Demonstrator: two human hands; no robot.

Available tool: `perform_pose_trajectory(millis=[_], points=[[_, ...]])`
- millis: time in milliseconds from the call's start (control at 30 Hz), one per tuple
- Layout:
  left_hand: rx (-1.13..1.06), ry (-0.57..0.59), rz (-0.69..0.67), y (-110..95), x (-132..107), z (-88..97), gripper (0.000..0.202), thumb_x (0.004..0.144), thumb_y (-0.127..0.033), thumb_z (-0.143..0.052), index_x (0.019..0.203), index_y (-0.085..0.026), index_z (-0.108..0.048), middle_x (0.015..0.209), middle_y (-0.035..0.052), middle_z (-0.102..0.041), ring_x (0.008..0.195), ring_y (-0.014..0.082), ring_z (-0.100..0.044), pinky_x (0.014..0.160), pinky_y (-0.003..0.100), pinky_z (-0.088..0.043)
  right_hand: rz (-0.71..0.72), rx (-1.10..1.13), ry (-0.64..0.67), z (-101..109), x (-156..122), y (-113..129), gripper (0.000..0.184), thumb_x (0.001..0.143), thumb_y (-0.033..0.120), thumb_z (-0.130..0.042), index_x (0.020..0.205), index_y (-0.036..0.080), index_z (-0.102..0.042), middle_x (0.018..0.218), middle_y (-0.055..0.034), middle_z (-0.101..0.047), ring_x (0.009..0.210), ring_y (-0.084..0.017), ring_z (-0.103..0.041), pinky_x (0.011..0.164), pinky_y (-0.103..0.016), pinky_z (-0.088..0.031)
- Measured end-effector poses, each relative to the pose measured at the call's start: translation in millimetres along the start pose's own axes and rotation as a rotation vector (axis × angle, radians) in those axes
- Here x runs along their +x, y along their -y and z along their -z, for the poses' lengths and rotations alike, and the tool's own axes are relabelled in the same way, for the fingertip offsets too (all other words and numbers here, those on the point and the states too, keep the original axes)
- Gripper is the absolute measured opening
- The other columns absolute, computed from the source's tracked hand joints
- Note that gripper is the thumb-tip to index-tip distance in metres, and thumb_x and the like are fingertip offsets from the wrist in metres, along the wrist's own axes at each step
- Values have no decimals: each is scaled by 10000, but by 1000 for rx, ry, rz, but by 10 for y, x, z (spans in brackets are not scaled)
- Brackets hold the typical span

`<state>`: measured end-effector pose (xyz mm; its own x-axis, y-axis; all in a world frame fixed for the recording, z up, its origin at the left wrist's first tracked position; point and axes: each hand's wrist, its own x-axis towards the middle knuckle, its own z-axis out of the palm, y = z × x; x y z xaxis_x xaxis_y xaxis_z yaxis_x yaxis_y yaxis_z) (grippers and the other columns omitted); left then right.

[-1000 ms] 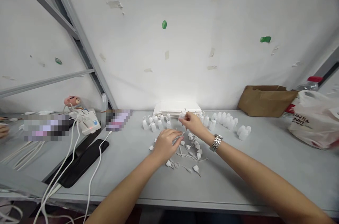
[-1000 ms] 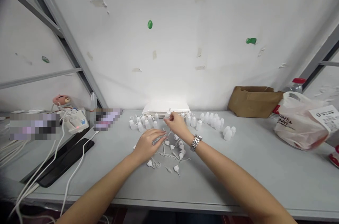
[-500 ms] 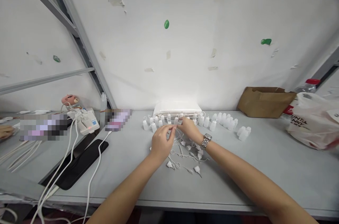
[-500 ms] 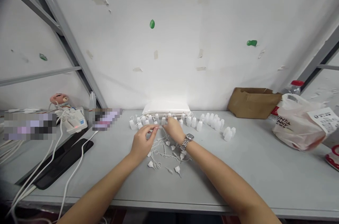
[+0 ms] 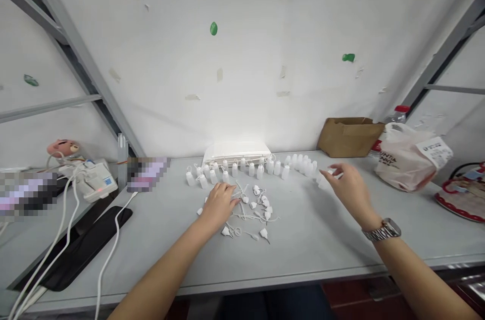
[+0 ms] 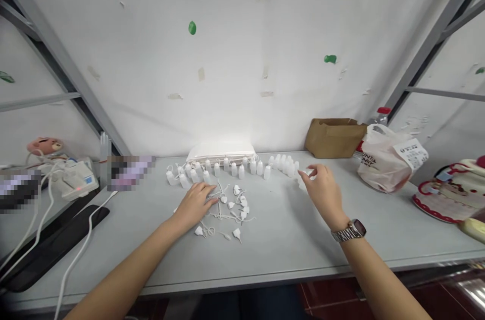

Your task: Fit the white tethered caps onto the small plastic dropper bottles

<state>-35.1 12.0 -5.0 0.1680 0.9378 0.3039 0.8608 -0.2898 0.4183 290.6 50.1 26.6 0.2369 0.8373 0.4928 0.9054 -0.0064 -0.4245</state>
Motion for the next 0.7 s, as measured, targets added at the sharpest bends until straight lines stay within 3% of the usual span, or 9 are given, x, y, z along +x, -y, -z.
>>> perform_pose_trajectory(millis=[100, 267, 500, 700], points=[[-44, 52, 36, 8, 15, 17, 236, 758, -297, -499, 938, -200, -617, 926, 82, -591, 962, 244, -493, 824, 347, -380, -26, -30, 22, -78, -73, -167, 444, 739, 579, -434, 892, 169, -506, 805, -76, -568, 743, -229, -549, 579, -301, -373], [-195, 182, 90, -14, 37, 107, 176, 715, -309, -534, 814, -202, -634, 884, 74, -598, 894, 235, -527, 760, 325, -405, -86, -147, 87, -219, -124, -212, 441, 738, 573, -441, 899, 165, -485, 879, -109, -581, 735, -246, -560, 542, -302, -362], [-327, 338, -6, 8, 23, 144, 168, 684, -345, -571, 753, -209, -643, 821, 42, -593, 810, 193, -542, 714, 289, -411, -198, -144, 260, -218, -95, -215, 356, 773, 498, -391, 874, 177, -505, 921, -128, -598, 743, -256, -577, 529, -308, -353], [-381, 430, -24, -32, 12, 205, 201, 651, -384, -600, 730, -209, -662, 775, 34, -605, 746, 184, -565, 651, 261, -419, -185, -105, 236, -249, -90, -260, 414, 750, 526, -401, 907, 159, -514, 892, -162, -603, 737, -269, -584, 522, -314, -353]])
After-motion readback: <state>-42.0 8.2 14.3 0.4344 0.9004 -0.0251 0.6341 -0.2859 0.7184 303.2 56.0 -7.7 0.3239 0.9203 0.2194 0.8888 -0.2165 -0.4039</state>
